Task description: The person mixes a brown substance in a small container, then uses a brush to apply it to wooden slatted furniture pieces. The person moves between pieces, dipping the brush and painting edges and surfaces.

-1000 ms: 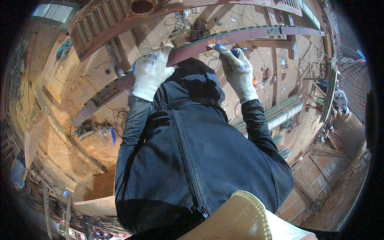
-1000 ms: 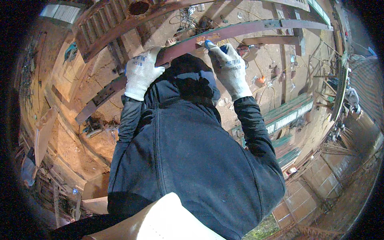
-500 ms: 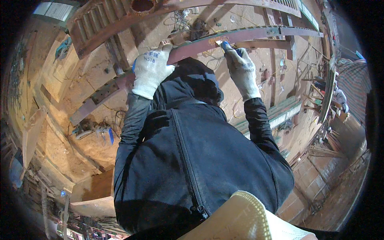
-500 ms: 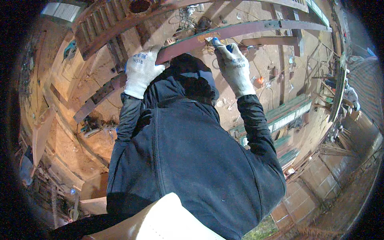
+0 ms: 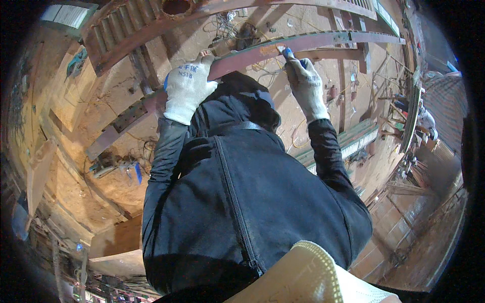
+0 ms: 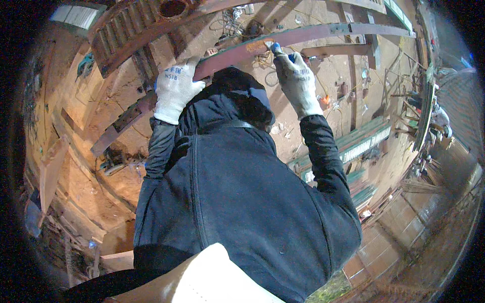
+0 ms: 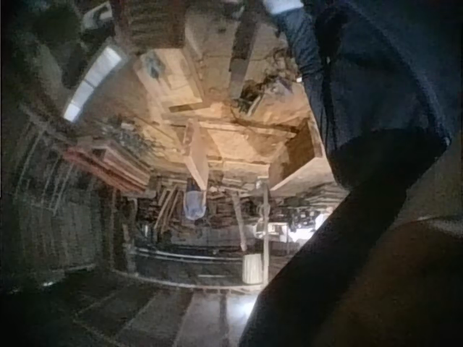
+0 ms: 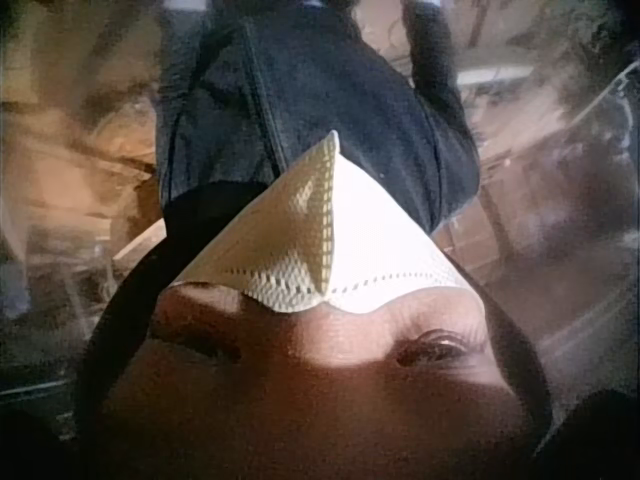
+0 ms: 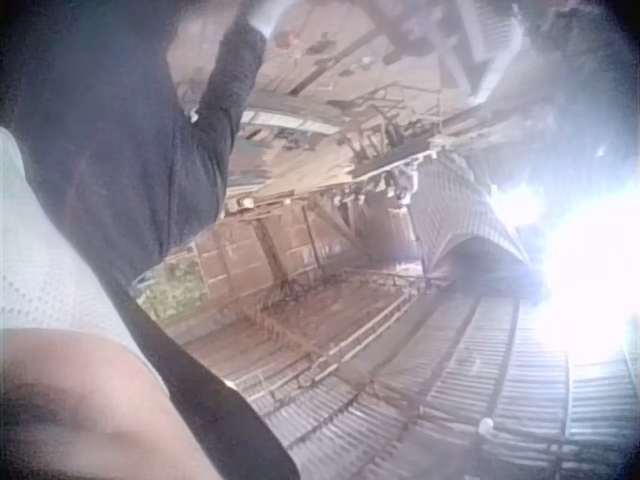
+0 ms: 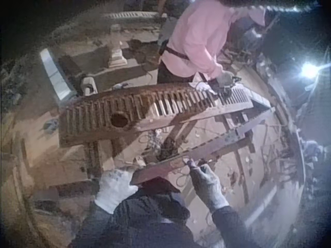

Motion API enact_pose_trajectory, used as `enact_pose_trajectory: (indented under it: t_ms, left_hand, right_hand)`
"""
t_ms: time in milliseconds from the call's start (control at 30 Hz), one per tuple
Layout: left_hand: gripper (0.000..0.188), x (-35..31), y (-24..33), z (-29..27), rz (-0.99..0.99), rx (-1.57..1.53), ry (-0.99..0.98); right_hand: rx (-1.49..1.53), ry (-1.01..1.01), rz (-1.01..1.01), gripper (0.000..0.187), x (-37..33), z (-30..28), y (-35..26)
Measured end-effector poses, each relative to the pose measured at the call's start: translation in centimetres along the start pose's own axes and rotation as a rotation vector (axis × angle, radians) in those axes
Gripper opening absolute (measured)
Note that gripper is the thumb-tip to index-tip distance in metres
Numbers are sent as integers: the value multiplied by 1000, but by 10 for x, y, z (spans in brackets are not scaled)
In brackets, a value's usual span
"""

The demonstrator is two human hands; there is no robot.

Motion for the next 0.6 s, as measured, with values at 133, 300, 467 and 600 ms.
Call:
enact_pose_trajectory:
  t_ms: [133,300,467,600]
  left_hand:
    - [60,-2,-1,0,51,0,131]
    - [60,0,-3,4,48,24,94]
    - [62,-2,-1,6,28,25,67]
    - [63,-2,-2,6,40,36,99]
  right_hand:
    - [160,35,-6,35,10,-16,-1]
    - [121,-7,-32,34,4,-11,-3]
    - [167,6,-24,30,12,-12,-5]
    - [154,-81,-30,32,-2,-14,-29]
Point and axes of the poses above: each hand's wrist, its own x-axis towards the middle knuckle, its own z-axis out of the palm, y = z × x, the point moved 6 cm from there along x, towards the middle knuckle, and after that the axes turned 12 degrees about z, right-handed, at the moved point
